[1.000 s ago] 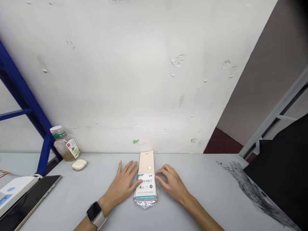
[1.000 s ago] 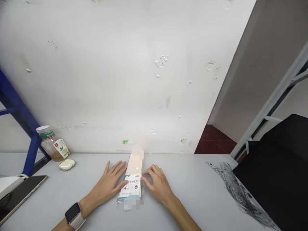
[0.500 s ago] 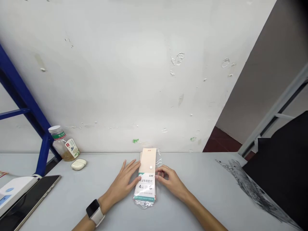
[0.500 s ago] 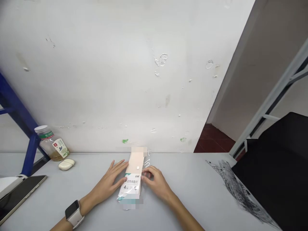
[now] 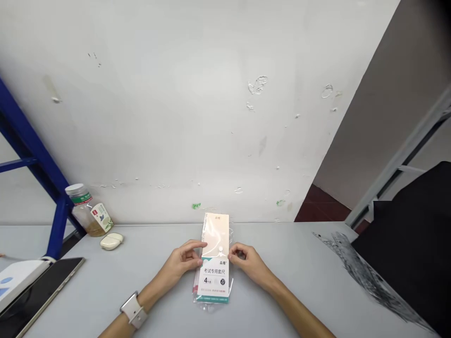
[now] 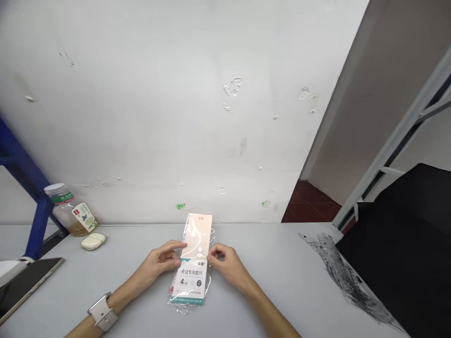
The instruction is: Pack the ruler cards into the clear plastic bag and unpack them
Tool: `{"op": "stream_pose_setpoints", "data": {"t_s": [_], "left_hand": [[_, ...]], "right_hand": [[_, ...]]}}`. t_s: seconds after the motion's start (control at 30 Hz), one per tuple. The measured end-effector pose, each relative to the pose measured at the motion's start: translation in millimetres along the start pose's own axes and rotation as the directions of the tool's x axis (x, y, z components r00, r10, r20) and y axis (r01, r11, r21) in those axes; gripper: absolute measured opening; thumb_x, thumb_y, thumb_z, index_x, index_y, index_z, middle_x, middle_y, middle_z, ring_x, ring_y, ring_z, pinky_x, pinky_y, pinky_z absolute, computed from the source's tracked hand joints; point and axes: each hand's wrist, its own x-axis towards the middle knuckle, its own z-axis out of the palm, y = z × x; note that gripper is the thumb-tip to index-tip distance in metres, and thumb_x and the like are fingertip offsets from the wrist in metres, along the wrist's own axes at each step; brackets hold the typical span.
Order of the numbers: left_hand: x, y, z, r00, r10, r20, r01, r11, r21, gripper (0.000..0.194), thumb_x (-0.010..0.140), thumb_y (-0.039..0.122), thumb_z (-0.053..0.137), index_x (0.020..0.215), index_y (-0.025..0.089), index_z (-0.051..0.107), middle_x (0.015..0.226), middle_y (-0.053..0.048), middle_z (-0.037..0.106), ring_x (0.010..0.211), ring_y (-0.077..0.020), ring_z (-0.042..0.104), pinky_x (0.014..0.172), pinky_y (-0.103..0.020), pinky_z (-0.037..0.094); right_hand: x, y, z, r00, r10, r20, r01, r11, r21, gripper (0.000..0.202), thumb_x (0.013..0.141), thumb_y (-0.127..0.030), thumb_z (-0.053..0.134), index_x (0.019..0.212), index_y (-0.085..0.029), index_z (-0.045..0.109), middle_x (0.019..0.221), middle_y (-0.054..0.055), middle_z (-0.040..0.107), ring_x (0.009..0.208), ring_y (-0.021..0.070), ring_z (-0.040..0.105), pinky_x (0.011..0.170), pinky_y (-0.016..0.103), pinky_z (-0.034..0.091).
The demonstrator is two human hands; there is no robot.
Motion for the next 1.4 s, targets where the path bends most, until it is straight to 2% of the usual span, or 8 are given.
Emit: {"op": "stream_pose_setpoints", "data": {"t_s": [0.43, 0.6, 0.7, 0.83, 0.93, 1.03, 1.2, 1.4], "left_hand": [[1.3, 5.5, -11.7, 0.988, 0.052, -0.142, -0.046, 0.998, 0.046, 0.041, 0.070, 0.036, 0.074, 0.108, 0.022, 0.071, 0.114, -0.007, 0.061, 0.064, -0.0119, 0.055, 0.064, -0.029, 0.049], [0.7, -2.0, -32.2, 0.891, 0.062, -0.450, 0.108, 0.933, 0.343, 0.038, 0.079, 0.043, 0.056, 0.106, 0.020, 0.068, 0.068, 0.001, 0.060, 0.055, -0.0155, 0.051, 0.057, -0.028, 0.043], [-0.8, -9.8, -40.1, 0.833, 0.181, -0.523, 0.203, 0.779, 0.593, 0.032, 0.083, 0.041, 0.047, 0.100, 0.022, 0.067, 0.071, 0.001, 0.060, 0.062, -0.0189, 0.056, 0.059, -0.030, 0.045], [-3.4, -14.6, -38.7, 0.821, 0.395, -0.412, 0.189, 0.492, 0.850, 0.024, 0.085, 0.035, 0.045, 0.093, 0.023, 0.065, 0.103, -0.007, 0.063, 0.093, -0.0268, 0.059, 0.080, -0.040, 0.047], [-5.3, -13.6, -31.8, 0.872, 0.418, -0.253, 0.060, 0.422, 0.905, 0.025, 0.089, 0.034, 0.044, 0.100, 0.024, 0.064, 0.121, -0.007, 0.059, 0.109, -0.0271, 0.055, 0.089, -0.041, 0.045], [-6.9, -12.0, -25.1, 0.916, 0.391, -0.090, -0.047, 0.328, 0.944, 0.026, 0.093, 0.031, 0.041, 0.106, 0.025, 0.062, 0.118, -0.005, 0.063, 0.109, -0.0245, 0.057, 0.088, -0.038, 0.045], [-8.2, -10.9, -21.2, 0.912, 0.371, -0.178, 0.081, 0.263, 0.961, 0.026, 0.092, 0.026, 0.042, 0.102, 0.022, 0.065, 0.111, -0.009, 0.067, 0.104, -0.0293, 0.058, 0.084, -0.041, 0.044], [-11.5, -4.2, -13.7, 0.935, 0.342, 0.098, -0.206, 0.298, 0.932, 0.030, 0.094, 0.036, 0.048, 0.119, 0.026, 0.062, 0.129, -0.008, 0.061, 0.124, -0.0311, 0.047, 0.102, -0.047, 0.036]], "right_hand": [[4.2, 0.8, -23.1, 0.996, 0.047, -0.074, -0.054, 0.994, -0.094, 0.018, 0.079, -0.037, 0.048, 0.068, -0.023, 0.048, 0.069, -0.001, 0.056, 0.067, 0.0165, 0.053, 0.065, 0.029, 0.042], [0.1, 1.6, -52.1, 0.983, 0.089, -0.162, -0.139, 0.931, -0.336, 0.018, 0.074, -0.032, 0.048, 0.060, -0.023, 0.041, 0.060, -0.004, 0.047, 0.060, 0.0140, 0.043, 0.057, 0.026, 0.032], [-1.2, 5.6, -62.0, 0.967, 0.099, -0.236, -0.204, 0.852, -0.481, 0.020, 0.075, -0.029, 0.046, 0.058, -0.023, 0.035, 0.057, -0.005, 0.042, 0.057, 0.0132, 0.037, 0.055, 0.025, 0.027], [-0.7, 13.1, -62.4, 0.948, 0.030, -0.315, -0.236, 0.732, -0.639, 0.024, 0.075, -0.025, 0.043, 0.056, -0.023, 0.028, 0.053, -0.005, 0.040, 0.054, 0.0137, 0.036, 0.061, 0.027, 0.028], [-2.4, 17.7, -58.4, 0.939, -0.064, -0.337, -0.219, 0.644, -0.733, 0.027, 0.076, -0.025, 0.044, 0.055, -0.022, 0.029, 0.053, -0.004, 0.043, 0.055, 0.0148, 0.038, 0.066, 0.030, 0.029], [-5.0, 18.8, -55.0, 0.926, -0.155, -0.345, -0.200, 0.573, -0.795, 0.027, 0.078, -0.025, 0.044, 0.054, -0.023, 0.031, 0.055, -0.001, 0.047, 0.058, 0.0171, 0.042, 0.069, 0.033, 0.028], [-6.1, 10.4, -37.9, 0.913, -0.287, -0.291, -0.098, 0.536, -0.838, 0.029, 0.089, -0.027, 0.037, 0.061, -0.023, 0.045, 0.065, 0.003, 0.055, 0.070, 0.0217, 0.051, 0.074, 0.037, 0.029], [-13.2, 1.4, 10.3, 0.954, -0.295, -0.060, 0.146, 0.625, -0.767, 0.019, 0.092, -0.033, 0.047, 0.082, -0.026, 0.061, 0.084, 0.002, 0.064, 0.078, 0.0205, 0.058, 0.075, 0.034, 0.037]]}}
